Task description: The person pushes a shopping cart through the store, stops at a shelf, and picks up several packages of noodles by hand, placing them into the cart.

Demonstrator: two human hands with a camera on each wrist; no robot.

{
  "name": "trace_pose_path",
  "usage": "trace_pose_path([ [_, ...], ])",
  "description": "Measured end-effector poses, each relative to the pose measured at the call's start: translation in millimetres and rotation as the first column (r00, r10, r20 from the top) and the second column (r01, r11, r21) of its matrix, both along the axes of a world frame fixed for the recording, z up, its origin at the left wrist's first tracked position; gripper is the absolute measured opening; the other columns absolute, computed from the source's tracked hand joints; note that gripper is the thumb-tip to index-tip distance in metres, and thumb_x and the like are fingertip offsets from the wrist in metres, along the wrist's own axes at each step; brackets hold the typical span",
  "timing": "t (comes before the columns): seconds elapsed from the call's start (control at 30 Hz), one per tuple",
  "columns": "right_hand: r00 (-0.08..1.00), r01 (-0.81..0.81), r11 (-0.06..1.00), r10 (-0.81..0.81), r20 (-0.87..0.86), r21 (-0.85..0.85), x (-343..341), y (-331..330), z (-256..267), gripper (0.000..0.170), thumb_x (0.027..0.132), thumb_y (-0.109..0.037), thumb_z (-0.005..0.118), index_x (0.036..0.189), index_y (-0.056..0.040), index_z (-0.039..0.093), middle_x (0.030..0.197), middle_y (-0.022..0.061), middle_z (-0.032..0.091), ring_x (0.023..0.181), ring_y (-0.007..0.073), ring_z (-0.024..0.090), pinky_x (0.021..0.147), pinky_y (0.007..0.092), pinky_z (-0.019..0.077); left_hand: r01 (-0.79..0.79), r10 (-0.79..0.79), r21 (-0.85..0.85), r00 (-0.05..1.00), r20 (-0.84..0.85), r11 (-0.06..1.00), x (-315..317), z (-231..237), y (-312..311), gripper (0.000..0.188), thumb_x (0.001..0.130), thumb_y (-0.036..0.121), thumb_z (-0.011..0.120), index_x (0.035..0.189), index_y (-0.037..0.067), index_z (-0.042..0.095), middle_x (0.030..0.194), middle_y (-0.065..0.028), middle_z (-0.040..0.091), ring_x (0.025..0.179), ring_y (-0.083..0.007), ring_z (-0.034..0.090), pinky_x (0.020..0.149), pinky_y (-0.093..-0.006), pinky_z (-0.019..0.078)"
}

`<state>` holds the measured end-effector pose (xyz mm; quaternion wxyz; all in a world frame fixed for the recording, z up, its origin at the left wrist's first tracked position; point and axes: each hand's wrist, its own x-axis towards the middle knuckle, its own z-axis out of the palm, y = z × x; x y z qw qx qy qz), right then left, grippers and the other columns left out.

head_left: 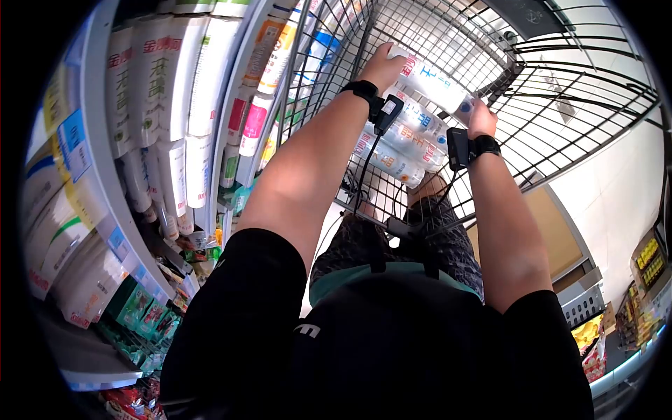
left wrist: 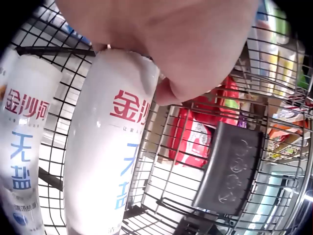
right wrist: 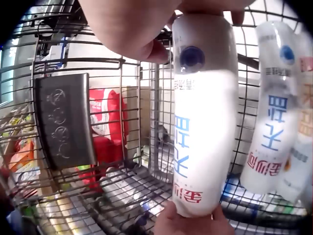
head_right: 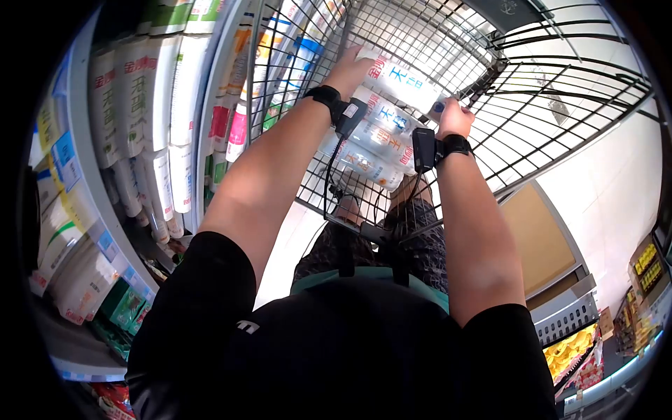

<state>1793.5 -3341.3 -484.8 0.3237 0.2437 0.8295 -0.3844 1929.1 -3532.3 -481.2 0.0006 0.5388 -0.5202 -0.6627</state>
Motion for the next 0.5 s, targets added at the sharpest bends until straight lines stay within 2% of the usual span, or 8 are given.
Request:
trace_pose_path([
  [0.07, 0.996, -0.085, 0.986, 0.089, -0.02, 0.145, 11, -6, 1, 0.063, 0.072, -0.028, 0.067, 0.121, 0.0037, 0.043, 0.109, 0.0225, 0.061, 0.098, 0.0307, 0.061, 0.09, 0.0345, 0.0449, 0.057, -0.055, -0.03, 0.996, 0.063, 0.998, 4, -9, 5, 0.061, 0.082, 0.025, 0.062, 0.134, 0.001, 0.041, 0.121, -0.0205, 0.058, 0.111, -0.0282, 0.058, 0.093, -0.035, 0.0452],
  [0.13, 0.999, -0.042, 0.987, 0.041, 0.012, 0.153, 14, -11, 1, 0.063, 0.073, -0.026, 0.064, 0.121, 0.0074, 0.041, 0.11, 0.0261, 0.059, 0.101, 0.0334, 0.061, 0.093, 0.0348, 0.0444, 0.147, -0.136, -0.078, 0.982, 0.13, 0.986, 3, -7, 10, 0.058, 0.083, 0.024, 0.065, 0.132, 0.002, 0.042, 0.119, -0.0202, 0.059, 0.111, -0.0287, 0.058, 0.093, -0.0355, 0.0455],
  [0.23, 0.995, -0.054, 0.978, 0.035, 0.096, 0.201, 13, -7, -18, 0.061, 0.074, -0.025, 0.063, 0.119, 0.0088, 0.04, 0.109, 0.0286, 0.059, 0.103, 0.0351, 0.061, 0.093, 0.0366, 0.0443, 0.214, -0.201, -0.139, 0.974, 0.105, 0.967, 13, -41, 20, 0.057, 0.086, 0.019, 0.063, 0.135, 0.001, 0.04, 0.125, -0.021, 0.055, 0.113, -0.028, 0.056, 0.094, -0.0351, 0.045],
  [0.33, 0.995, -0.081, 0.947, 0.057, 0.086, 0.312, 23, -3, -14, 0.06, 0.076, -0.026, 0.061, 0.118, 0.0117, 0.039, 0.107, 0.0296, 0.06, 0.1, 0.0365, 0.062, 0.09, 0.0378, 0.0468, 0.275, -0.249, -0.227, 0.959, 0.139, 0.934, 17, -37, 33, 0.051, 0.088, 0.016, 0.059, 0.133, 0.0, 0.041, 0.126, -0.0229, 0.054, 0.116, -0.0331, 0.054, 0.097, -0.0368, 0.0425],
  [0.4, 0.974, -0.227, 0.895, 0.207, 0.095, 0.383, 19, -5, -17, 0.07, 0.076, -0.042, 0.059, 0.113, 0.017, 0.047, 0.115, 0.0259, 0.058, 0.1, 0.0344, 0.062, 0.087, 0.0392, 0.0496, 0.327, -0.292, -0.256, 0.942, 0.167, 0.91, 14, -35, 32, 0.048, 0.089, 0.015, 0.056, 0.132, 0.0, 0.042, 0.126, -0.0245, 0.053, 0.118, -0.0363, 0.052, 0.098, -0.0391, 0.0415],
  [0.43, 0.944, -0.32, 0.886, 0.271, 0.186, 0.334, 15, -2, -17, 0.056, 0.081, -0.039, 0.053, 0.11, 0.008, 0.051, 0.107, 0.0255, 0.061, 0.098, 0.0372, 0.062, 0.086, 0.0413, 0.0499, 0.373, -0.34, -0.216, 0.924, 0.174, 0.902, 16, -34, 31, 0.053, 0.089, 0.016, 0.053, 0.136, -0.001, 0.036, 0.128, -0.0292, 0.05, 0.12, -0.0389, 0.049, 0.101, -0.0392, 0.0395],
  [0.47, 0.902, -0.407, 0.87, 0.335, 0.271, 0.278, 13, -11, 1, 0.043, 0.086, -0.037, 0.047, 0.108, -0.0009, 0.056, 0.099, 0.0251, 0.064, 0.096, 0.0399, 0.063, 0.086, 0.0434, 0.0501, 0.37, -0.337, -0.211, 0.925, 0.176, 0.905, 19, -39, 35, 0.053, 0.089, 0.016, 0.053, 0.136, -0.001, 0.036, 0.128, -0.0292, 0.05, 0.12, -0.0389, 0.049, 0.101, -0.0392, 0.0395],
  [0.5, 0.728, -0.685, 0.669, 0.619, 0.296, 0.289, 1, 14, -38, 0.042, 0.085, -0.033, 0.049, 0.106, 0.0023, 0.056, 0.096, 0.0234, 0.066, 0.092, 0.0381, 0.065, 0.081, 0.043, 0.0521, 0.353, -0.323, -0.25, 0.934, 0.153, 0.902, 19, -51, 37, 0.051, 0.088, 0.014, 0.053, 0.135, 0.0, 0.038, 0.122, -0.0262, 0.055, 0.113, -0.0374, 0.054, 0.099, -0.0389, 0.0407],
])
